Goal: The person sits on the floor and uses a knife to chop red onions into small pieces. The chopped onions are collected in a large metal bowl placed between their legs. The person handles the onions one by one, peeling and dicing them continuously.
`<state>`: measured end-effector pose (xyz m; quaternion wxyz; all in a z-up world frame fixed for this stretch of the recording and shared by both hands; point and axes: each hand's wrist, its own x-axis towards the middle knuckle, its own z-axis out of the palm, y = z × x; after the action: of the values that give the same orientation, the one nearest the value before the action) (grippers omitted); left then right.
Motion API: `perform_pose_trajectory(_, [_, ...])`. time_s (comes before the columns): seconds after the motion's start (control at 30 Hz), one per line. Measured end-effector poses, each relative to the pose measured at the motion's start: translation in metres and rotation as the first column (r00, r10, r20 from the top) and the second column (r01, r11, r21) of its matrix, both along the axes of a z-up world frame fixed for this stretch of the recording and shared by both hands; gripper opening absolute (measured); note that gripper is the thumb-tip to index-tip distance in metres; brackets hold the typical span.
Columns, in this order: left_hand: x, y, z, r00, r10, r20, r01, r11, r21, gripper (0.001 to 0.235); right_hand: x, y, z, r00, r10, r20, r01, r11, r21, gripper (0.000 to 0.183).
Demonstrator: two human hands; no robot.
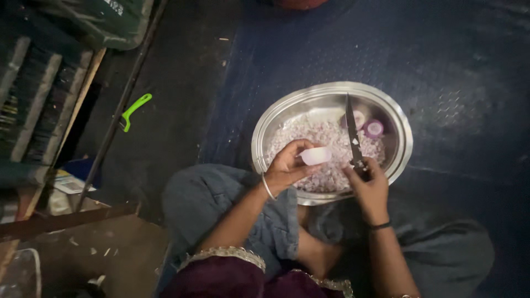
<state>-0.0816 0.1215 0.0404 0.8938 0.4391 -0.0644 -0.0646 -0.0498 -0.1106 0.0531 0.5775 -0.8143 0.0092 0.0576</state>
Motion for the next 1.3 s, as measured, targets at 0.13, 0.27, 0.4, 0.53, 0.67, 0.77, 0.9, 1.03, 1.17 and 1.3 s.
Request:
perform_pose_trajectory(0.13, [-0.001, -0.007, -0.015, 0.999, -0.012, -0.05, 0.008, 0.996, -0.084, 0.044, -0.021, 0.017, 0.018, 0.976, 0.057, 0.209, -0.019, 0.983, -0.182, 0.039])
perform_pose_trajectory(0.27, [0.0, -0.017, -0.051, 0.997, -0.049, -0.051, 0.04, 0.984, -0.172, 0.043, -0.048, 0.039, 0.025, 0.976, 0.127, 0.176, -0.092, 0.976, -0.196, 0.04])
perform_pose_trajectory(0.4, [0.002, -0.037, -0.099, 0.983, -0.167, -0.071, 0.097, 0.817, -0.568, 0.015, -0.044, 0.036, 0.007, 0.996, 0.083, -0.012, -0.083, 0.994, -0.067, 0.037])
perform_pose_trajectory(0.53, [0.007, -0.024, -0.099, 0.944, -0.171, -0.281, 0.076, 0.945, -0.318, 0.019, -0.028, 0.014, -0.008, 0.992, -0.019, -0.123, 0.043, 0.98, 0.195, 0.036])
perform_pose_trajectory(0.67, [0.009, -0.022, -0.07, 0.89, -0.136, -0.435, 0.071, 0.984, -0.163, 0.025, -0.027, 0.006, 0.003, 0.981, -0.045, -0.191, 0.088, 0.971, 0.221, 0.021])
perform_pose_trajectory(0.77, [0.002, -0.016, -0.053, 0.943, -0.125, -0.308, 0.053, 0.971, -0.234, 0.033, -0.034, 0.009, 0.016, 0.978, -0.037, -0.204, 0.067, 0.988, 0.142, 0.016])
perform_pose_trajectory(0.9, [-0.005, -0.01, -0.027, 0.971, -0.119, -0.209, 0.09, 0.986, -0.141, 0.047, -0.047, 0.025, 0.022, 0.974, -0.035, -0.225, 0.069, 0.988, 0.142, 0.018])
perform_pose_trajectory(1.03, [-0.012, -0.006, -0.008, 0.985, -0.126, -0.122, 0.108, 0.984, -0.144, 0.05, -0.059, 0.034, 0.025, 0.991, -0.013, -0.132, 0.047, 0.965, 0.259, 0.02])
perform_pose_trajectory(1.17, [-0.026, 0.003, 0.008, 0.977, -0.213, -0.008, 0.212, 0.976, -0.043, 0.044, -0.062, 0.033, 0.029, 0.958, 0.096, 0.27, -0.024, 0.966, -0.258, 0.033])
perform_pose_trajectory(1.3, [-0.035, 0.01, 0.023, 0.963, -0.268, -0.042, 0.27, 0.962, 0.051, 0.049, -0.06, 0.025, 0.024, 0.871, 0.208, 0.444, -0.084, 0.956, -0.282, 0.051])
